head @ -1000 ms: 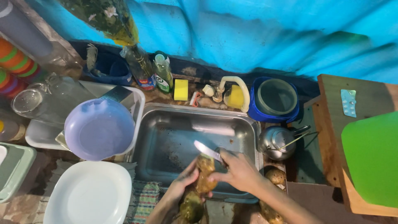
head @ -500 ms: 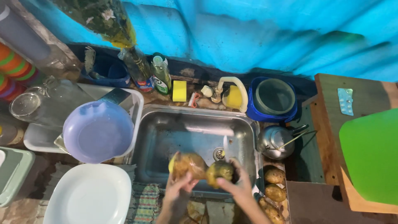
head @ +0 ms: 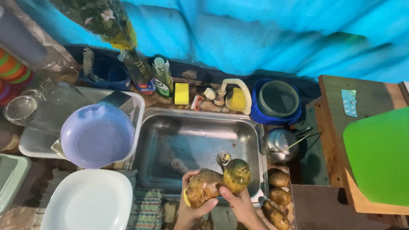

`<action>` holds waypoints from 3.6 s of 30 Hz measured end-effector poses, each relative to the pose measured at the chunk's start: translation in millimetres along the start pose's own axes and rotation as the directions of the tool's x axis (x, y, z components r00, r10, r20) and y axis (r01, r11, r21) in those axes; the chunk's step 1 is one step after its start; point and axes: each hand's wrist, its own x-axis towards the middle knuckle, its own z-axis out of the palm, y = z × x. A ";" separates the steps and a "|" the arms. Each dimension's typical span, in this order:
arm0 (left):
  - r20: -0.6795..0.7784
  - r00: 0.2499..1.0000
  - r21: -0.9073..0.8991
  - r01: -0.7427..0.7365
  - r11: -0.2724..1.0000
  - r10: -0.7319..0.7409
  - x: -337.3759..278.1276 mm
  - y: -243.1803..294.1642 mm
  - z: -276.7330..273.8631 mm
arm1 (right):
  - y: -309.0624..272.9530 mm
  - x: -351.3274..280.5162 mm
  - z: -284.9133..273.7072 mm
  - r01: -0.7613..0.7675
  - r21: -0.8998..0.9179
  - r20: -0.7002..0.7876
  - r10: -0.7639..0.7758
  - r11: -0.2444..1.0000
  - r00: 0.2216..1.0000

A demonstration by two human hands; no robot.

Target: Peeling potatoes with a knife over a kitchen sink.

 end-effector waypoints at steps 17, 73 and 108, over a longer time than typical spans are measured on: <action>0.186 0.840 0.168 0.484 0.859 -0.509 29.5 7.9 -28.2 | -92.4 -15.8 29.0 0.190 -0.870 0.288 0.156 0.454 0.945; -0.037 0.394 -0.434 0.821 0.370 -0.918 6.6 -54.6 -86.1 | 48.8 -82.3 -87.4 -0.216 -0.961 -0.240 -0.134 0.170 0.962; -0.096 0.879 -0.206 0.441 0.873 -0.467 33.1 25.2 -26.1 | -78.5 -2.4 12.0 0.444 -0.622 0.310 -0.317 0.645 0.896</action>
